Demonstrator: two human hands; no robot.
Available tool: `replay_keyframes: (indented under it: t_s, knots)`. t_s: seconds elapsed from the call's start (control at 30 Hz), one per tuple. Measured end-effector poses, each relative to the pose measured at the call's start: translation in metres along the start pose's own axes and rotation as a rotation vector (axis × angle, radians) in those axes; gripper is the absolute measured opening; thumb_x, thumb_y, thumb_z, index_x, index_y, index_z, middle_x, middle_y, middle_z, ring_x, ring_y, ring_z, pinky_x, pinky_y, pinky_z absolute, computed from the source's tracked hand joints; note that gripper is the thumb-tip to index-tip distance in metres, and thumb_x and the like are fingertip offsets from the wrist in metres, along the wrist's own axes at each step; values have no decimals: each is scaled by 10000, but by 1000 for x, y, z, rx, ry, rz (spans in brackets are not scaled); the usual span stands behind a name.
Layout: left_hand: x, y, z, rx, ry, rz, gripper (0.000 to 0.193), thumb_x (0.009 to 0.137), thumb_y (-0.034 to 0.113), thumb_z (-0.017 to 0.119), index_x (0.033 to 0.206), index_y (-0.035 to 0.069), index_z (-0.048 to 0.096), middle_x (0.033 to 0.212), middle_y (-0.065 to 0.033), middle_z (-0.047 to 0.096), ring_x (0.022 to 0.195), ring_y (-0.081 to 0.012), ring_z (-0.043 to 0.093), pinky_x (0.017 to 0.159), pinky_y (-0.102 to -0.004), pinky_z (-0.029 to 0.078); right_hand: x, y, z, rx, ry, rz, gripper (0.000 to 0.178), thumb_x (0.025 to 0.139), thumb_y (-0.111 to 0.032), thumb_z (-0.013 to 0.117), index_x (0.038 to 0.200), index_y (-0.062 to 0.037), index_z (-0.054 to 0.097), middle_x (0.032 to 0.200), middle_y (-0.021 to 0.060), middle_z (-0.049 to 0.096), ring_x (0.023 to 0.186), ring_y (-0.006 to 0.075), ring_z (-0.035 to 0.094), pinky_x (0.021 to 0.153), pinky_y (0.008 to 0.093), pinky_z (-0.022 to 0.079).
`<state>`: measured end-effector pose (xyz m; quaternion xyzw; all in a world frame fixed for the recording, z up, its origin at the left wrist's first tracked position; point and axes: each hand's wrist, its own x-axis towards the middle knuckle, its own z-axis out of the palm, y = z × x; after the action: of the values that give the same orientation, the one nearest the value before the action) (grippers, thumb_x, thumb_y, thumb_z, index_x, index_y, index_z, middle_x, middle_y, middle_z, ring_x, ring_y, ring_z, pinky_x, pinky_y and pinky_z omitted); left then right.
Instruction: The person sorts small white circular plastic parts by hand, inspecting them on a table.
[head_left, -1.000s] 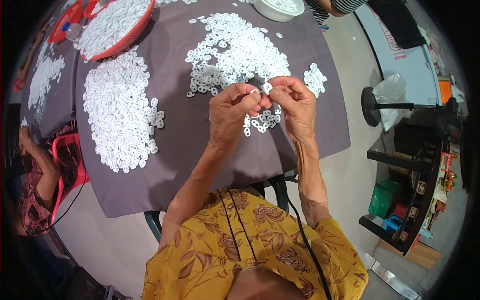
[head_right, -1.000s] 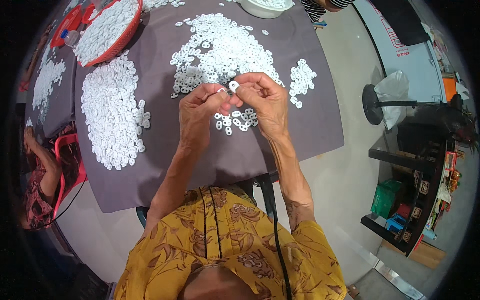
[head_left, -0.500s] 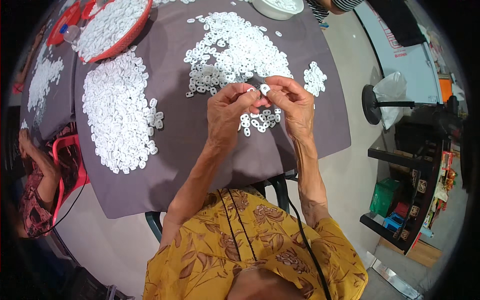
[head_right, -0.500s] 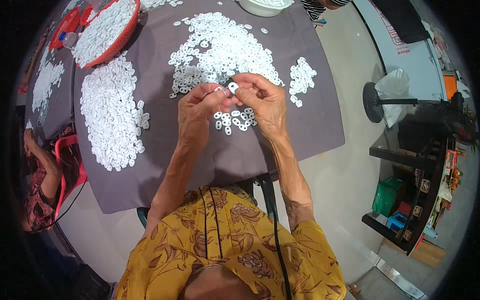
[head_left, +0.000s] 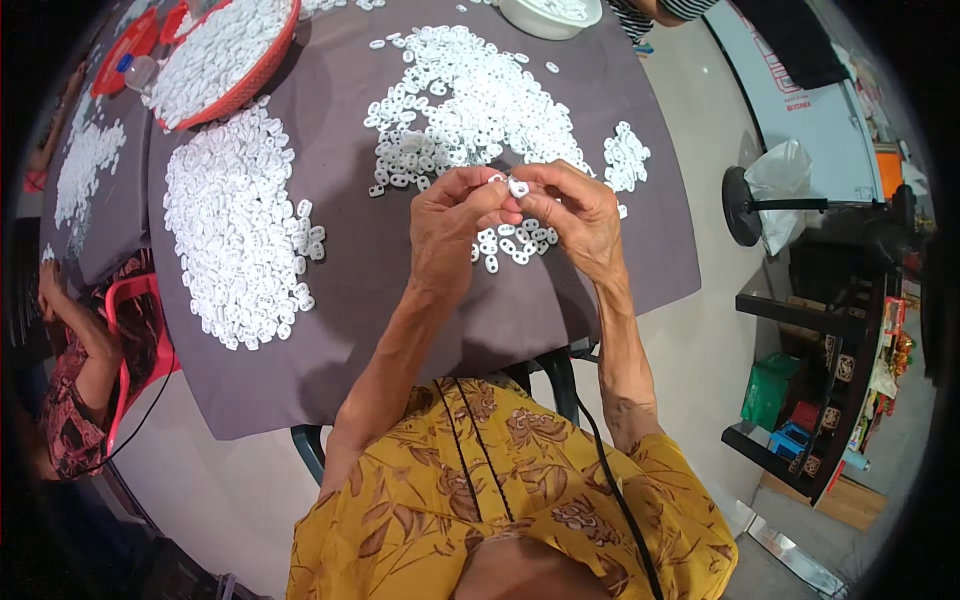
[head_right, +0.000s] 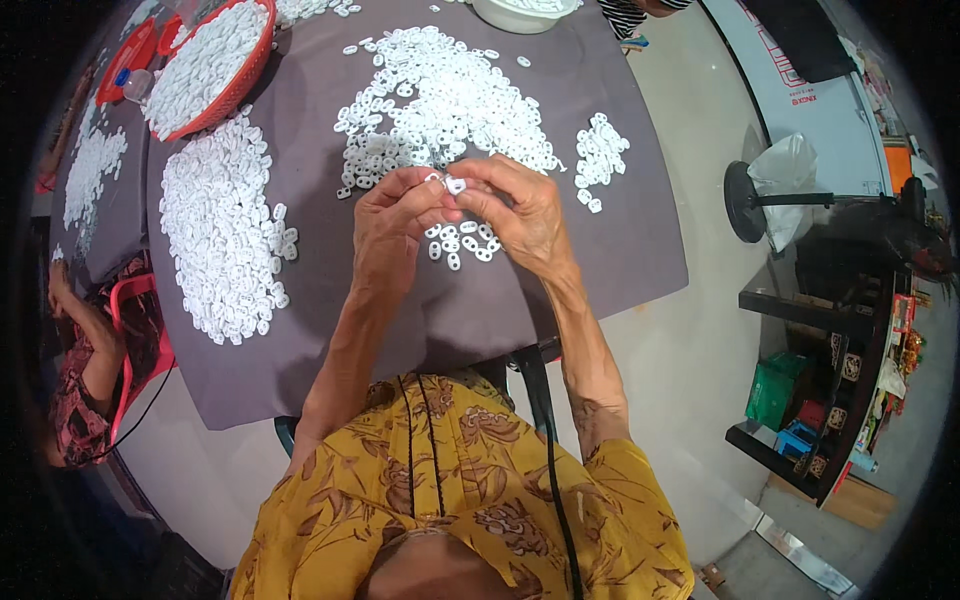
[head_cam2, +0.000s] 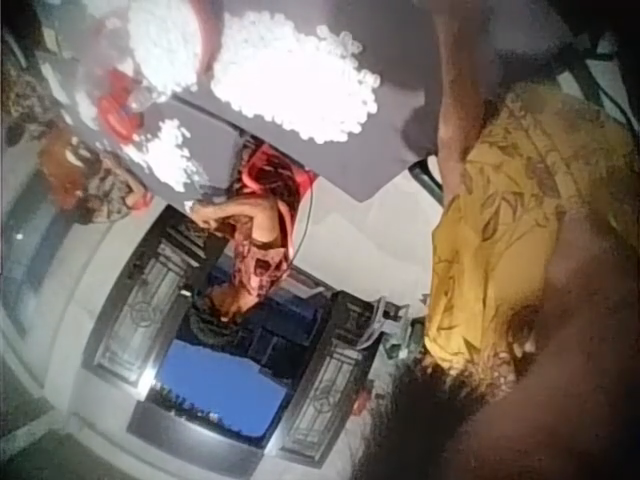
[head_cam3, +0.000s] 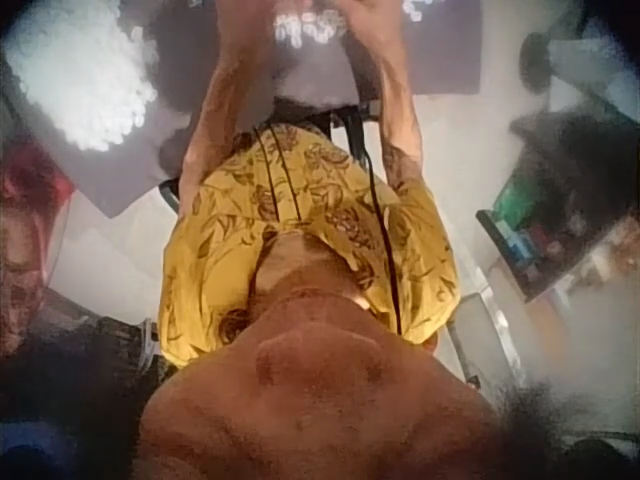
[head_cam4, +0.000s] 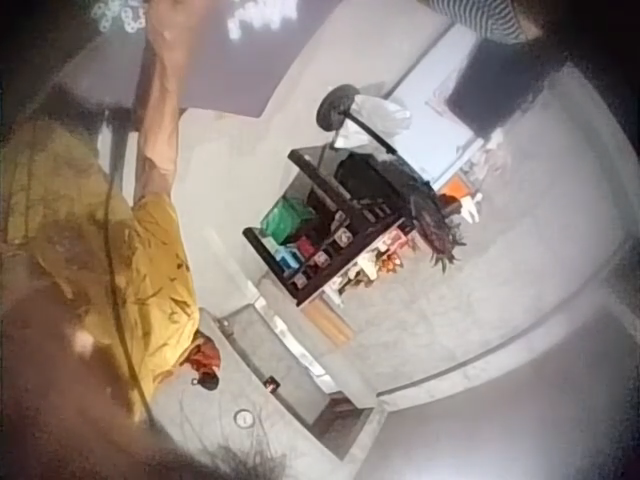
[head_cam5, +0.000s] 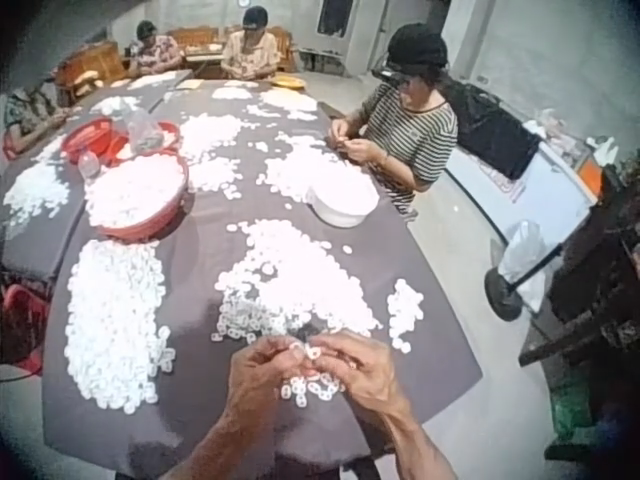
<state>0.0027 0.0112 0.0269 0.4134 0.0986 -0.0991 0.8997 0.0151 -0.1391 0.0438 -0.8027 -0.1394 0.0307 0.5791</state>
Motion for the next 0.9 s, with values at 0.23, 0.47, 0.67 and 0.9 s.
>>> replay_keyframes:
  t_s: [0.23, 0.47, 0.67, 0.9]
  knots:
    - [2, -1, 1, -12, -17, -27, 159, 796, 114, 594, 869, -27, 581, 772, -109, 623, 699, -154, 616, 628, -234, 506, 12, 5, 0, 364, 57, 136, 117, 820, -43, 556, 895, 24, 616, 788, 37, 582, 742, 96, 530, 652, 216, 433]
    - [2, -4, 1, 36, -11, -19, 165, 798, 116, 590, 870, -33, 576, 771, -109, 625, 698, -159, 621, 619, -229, 495, 10, 3, 4, 487, 103, 289, 137, 807, -32, 576, 917, 38, 615, 848, 50, 603, 749, 91, 527, 706, 228, 425]
    - [1, -3, 0, 17, -4, -4, 160, 794, 91, 587, 876, -46, 573, 776, -106, 616, 674, -157, 617, 626, -233, 511, 4, 0, 7, 390, 117, 260, 156, 814, -47, 577, 947, 23, 616, 851, 50, 606, 762, 97, 535, 716, 230, 429]
    - [3, -7, 0, -22, 28, -21, 159, 790, 78, 586, 884, -49, 570, 769, -105, 613, 664, -147, 612, 625, -232, 518, -3, 0, 15, 170, 207, 210, 152, 847, -61, 537, 955, 17, 611, 841, 47, 610, 729, 104, 559, 649, 218, 464]
